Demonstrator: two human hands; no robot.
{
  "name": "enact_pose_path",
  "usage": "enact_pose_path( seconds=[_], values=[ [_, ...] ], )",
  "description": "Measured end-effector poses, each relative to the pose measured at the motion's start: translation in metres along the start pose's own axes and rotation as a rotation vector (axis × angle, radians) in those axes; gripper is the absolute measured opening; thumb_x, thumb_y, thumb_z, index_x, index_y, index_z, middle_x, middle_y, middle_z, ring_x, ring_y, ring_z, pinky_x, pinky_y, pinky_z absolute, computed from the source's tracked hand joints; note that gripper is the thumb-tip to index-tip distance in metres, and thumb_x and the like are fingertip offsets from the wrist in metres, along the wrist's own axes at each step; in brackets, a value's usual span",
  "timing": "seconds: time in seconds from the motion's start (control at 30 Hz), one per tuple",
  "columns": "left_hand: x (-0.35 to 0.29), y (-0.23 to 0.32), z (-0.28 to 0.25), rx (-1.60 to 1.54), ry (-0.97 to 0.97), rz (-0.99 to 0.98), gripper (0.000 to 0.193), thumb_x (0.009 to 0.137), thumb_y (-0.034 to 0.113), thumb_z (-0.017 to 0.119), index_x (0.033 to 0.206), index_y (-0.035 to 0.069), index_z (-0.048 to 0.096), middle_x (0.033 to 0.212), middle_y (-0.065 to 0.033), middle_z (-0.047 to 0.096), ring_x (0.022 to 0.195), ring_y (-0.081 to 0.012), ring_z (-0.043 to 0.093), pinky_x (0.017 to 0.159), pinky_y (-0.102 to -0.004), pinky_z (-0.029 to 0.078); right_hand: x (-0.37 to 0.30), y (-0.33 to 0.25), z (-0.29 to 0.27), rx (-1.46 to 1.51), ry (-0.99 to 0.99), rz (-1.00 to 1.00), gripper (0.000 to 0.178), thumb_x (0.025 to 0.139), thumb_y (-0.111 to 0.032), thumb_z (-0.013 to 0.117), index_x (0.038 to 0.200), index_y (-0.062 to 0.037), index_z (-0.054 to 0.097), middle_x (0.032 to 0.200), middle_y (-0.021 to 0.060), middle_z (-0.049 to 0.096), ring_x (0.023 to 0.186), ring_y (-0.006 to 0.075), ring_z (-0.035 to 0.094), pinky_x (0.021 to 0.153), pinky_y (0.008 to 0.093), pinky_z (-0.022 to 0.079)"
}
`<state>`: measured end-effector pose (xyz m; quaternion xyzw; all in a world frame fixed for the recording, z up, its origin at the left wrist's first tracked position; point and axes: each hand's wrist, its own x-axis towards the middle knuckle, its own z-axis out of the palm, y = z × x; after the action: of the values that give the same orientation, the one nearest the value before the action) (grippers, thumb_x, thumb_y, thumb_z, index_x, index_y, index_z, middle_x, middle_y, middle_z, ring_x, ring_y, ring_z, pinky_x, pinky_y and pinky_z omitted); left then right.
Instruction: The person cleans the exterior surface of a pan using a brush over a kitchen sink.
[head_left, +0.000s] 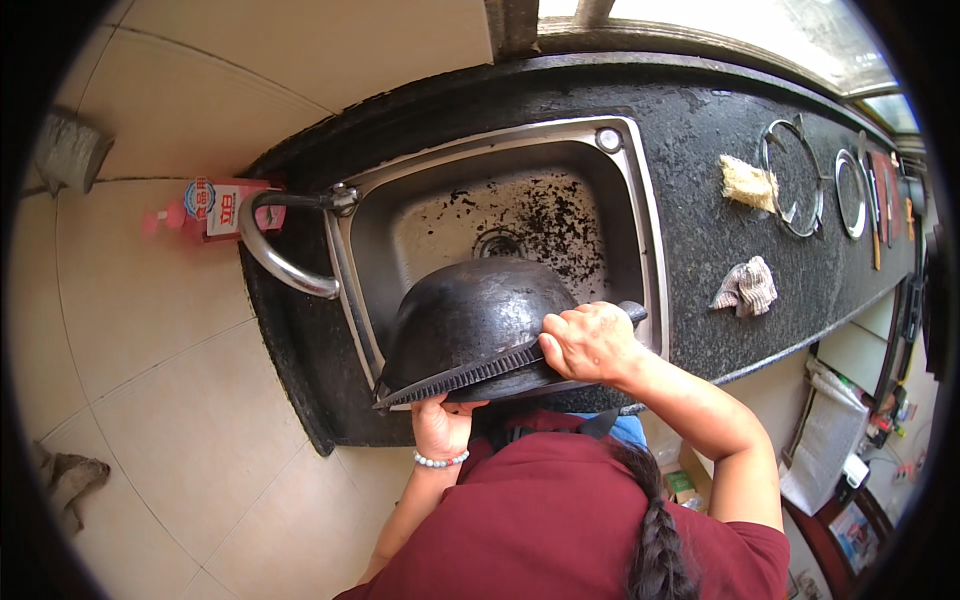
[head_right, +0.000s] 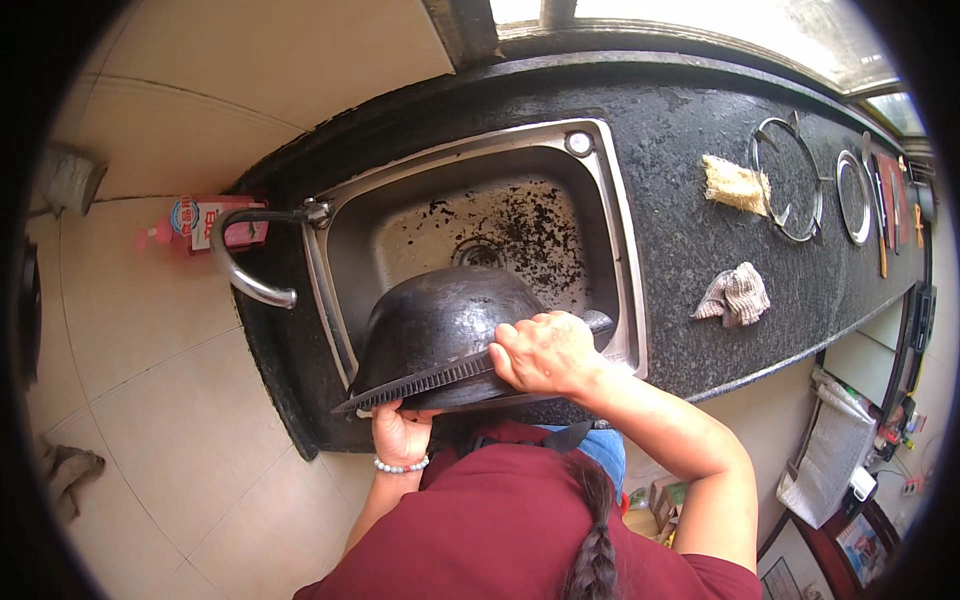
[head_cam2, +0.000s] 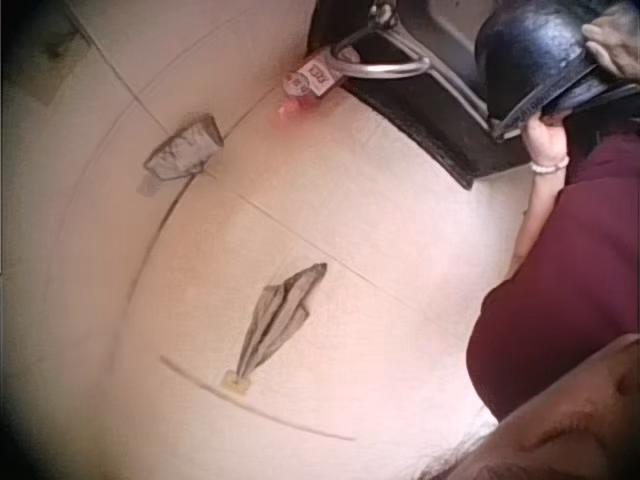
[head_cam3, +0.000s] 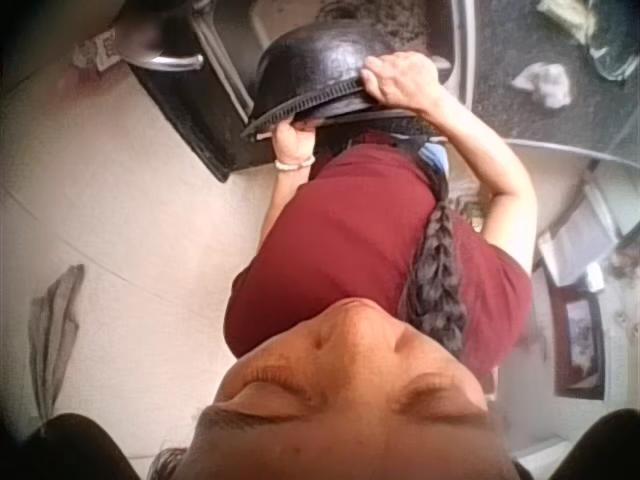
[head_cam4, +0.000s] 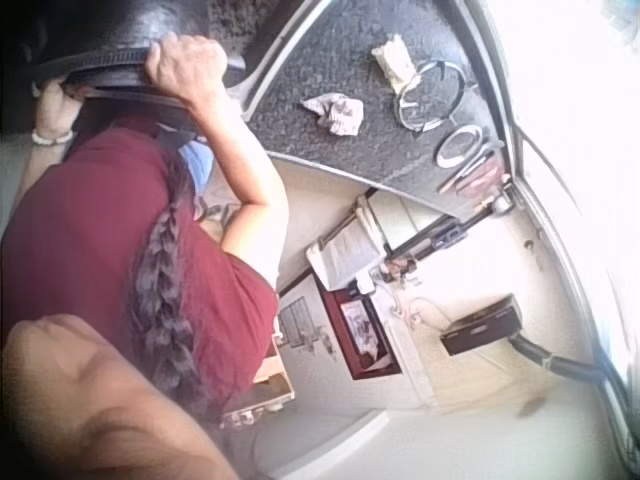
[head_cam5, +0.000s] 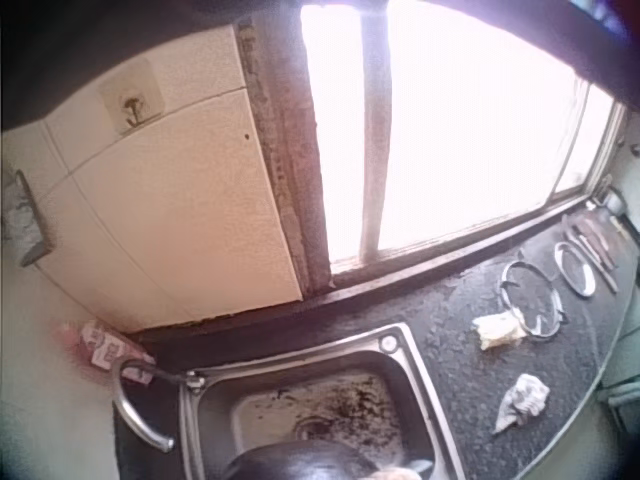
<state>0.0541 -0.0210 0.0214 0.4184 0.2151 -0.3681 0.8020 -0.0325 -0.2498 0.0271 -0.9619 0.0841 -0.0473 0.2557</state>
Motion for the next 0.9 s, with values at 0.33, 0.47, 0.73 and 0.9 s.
enact_pose_path(
  seconds=[0.33,0.47,0.73,0.9],
  values=[
    [-0.004,0.002,0.013,0.026,-0.009,-0.001,0.031,0.082,0.007,0.053,0.112,0.003,0.055,0.100,-0.0122,0.065,0.084,-0.0299,0.067,0.063,-0.0444,0.060,0.012,0.031,-0.006,-0.178,-0.109,0.146,0.025,0.088,-0.029,0.048,0.069,-0.0135,0.054,0.055,0.0056,0.060,0.049,0.0218,0.061,0.045,0.0348,0.048],
    [-0.003,-0.001,0.003,0.032,-0.010,-0.008,0.029,0.081,0.007,0.053,0.110,0.004,0.057,0.103,-0.0113,0.064,0.084,-0.0304,0.066,0.065,-0.0455,0.060,0.014,-0.017,-0.011,-0.126,-0.229,0.014,0.026,0.086,-0.031,0.050,0.068,-0.0124,0.054,0.055,0.0060,0.060,0.052,0.0232,0.062,0.052,0.0363,0.050],
    [0.008,0.003,0.012,0.030,0.001,-0.041,0.027,0.082,0.005,0.052,0.108,0.004,0.057,0.101,-0.0105,0.063,0.085,-0.0280,0.066,0.065,-0.0443,0.060,0.020,0.001,-0.005,-0.131,-0.051,-0.003,0.022,0.083,-0.024,0.055,0.065,-0.0130,0.050,0.051,0.0047,0.054,0.048,0.0241,0.059,0.049,0.0349,0.049],
    [0.002,0.001,0.020,0.008,-0.002,-0.028,0.029,0.081,0.006,0.052,0.110,0.003,0.056,0.102,-0.0111,0.062,0.087,-0.0279,0.065,0.066,-0.0442,0.060,0.019,0.006,-0.007,-0.220,-0.056,0.024,0.025,0.086,-0.027,0.050,0.066,-0.0125,0.051,0.053,0.0052,0.057,0.050,0.0237,0.060,0.049,0.0360,0.049]
  ],
)
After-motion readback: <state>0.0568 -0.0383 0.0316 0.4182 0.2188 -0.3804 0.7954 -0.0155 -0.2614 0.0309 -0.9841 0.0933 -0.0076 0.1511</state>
